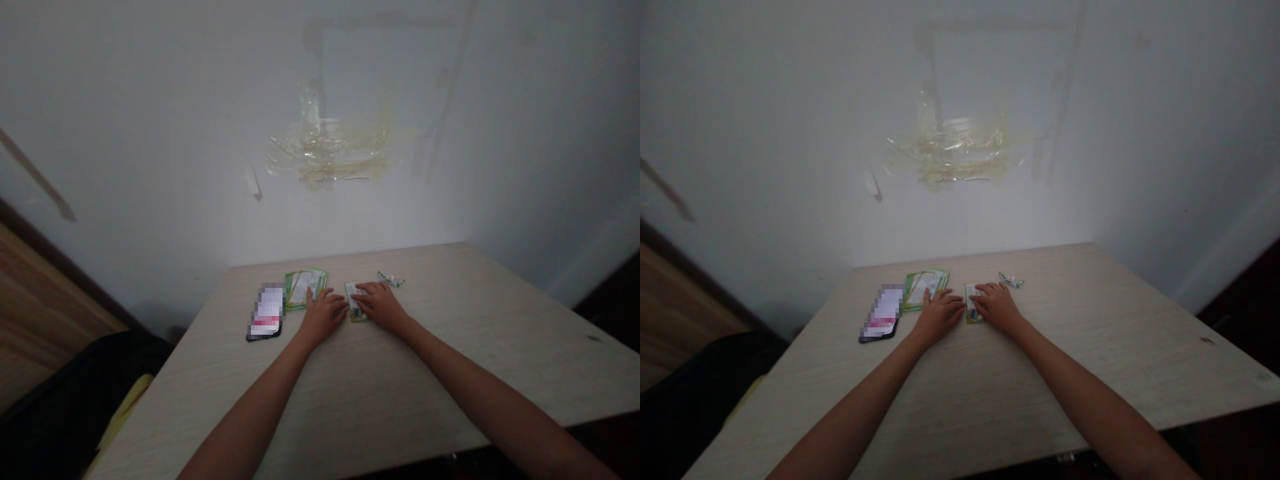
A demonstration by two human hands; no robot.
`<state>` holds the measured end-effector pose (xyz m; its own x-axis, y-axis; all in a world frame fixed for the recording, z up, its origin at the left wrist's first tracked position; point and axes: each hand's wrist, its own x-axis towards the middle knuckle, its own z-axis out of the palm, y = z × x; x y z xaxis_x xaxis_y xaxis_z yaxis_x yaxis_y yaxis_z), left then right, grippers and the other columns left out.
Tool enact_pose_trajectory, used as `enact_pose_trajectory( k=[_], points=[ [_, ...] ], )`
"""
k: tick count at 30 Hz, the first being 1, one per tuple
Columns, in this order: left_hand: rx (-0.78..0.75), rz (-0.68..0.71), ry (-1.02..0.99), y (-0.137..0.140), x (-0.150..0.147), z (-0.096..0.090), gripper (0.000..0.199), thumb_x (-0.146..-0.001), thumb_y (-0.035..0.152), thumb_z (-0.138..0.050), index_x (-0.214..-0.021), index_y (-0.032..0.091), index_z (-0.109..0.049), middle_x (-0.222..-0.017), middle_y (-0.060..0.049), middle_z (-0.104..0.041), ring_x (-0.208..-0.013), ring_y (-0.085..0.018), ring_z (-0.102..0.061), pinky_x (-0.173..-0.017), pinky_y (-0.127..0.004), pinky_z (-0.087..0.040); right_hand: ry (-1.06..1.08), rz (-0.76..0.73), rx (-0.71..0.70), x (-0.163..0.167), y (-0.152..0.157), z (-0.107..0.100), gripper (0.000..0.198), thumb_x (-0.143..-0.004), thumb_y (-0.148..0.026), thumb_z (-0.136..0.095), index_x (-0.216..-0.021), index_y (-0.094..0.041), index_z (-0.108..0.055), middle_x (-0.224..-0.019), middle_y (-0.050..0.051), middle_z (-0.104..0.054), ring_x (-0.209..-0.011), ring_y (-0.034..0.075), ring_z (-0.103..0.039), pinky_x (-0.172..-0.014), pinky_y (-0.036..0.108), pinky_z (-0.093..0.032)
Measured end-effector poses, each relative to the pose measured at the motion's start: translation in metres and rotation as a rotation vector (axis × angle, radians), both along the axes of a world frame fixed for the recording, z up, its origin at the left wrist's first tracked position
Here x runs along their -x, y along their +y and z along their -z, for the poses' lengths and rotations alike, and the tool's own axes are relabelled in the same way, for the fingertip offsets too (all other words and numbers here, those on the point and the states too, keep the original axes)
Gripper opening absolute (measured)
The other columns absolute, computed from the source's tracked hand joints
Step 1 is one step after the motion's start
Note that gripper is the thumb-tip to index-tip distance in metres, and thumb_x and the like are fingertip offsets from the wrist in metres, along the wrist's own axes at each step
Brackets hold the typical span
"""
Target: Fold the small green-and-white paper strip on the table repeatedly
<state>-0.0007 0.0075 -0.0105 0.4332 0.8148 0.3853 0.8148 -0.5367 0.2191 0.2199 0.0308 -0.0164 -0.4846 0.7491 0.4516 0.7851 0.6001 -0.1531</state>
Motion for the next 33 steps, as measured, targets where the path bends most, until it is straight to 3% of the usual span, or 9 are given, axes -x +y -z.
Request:
enact_pose_trajectory(
  k=[33],
  points=[
    [-0.005,0.014,0.033,-0.0014,-0.0008,-0.0003,0.027,-0.095,0.039,-0.052,-0.119,0.035,-0.065,-0.131,-0.002,-0.065,-0.134,-0.028,-0.042,-0.111,-0.076,-0.001,-0.02,0.024,0.023,0.0021,-0.0047,-0.003,0.027,-0.094,-0.03,-0.057,-0.118,-0.034,-0.069,-0.136,0.007,-0.06,-0.123,0.026,-0.053,-0.108,0.054,-0.031]
  ],
)
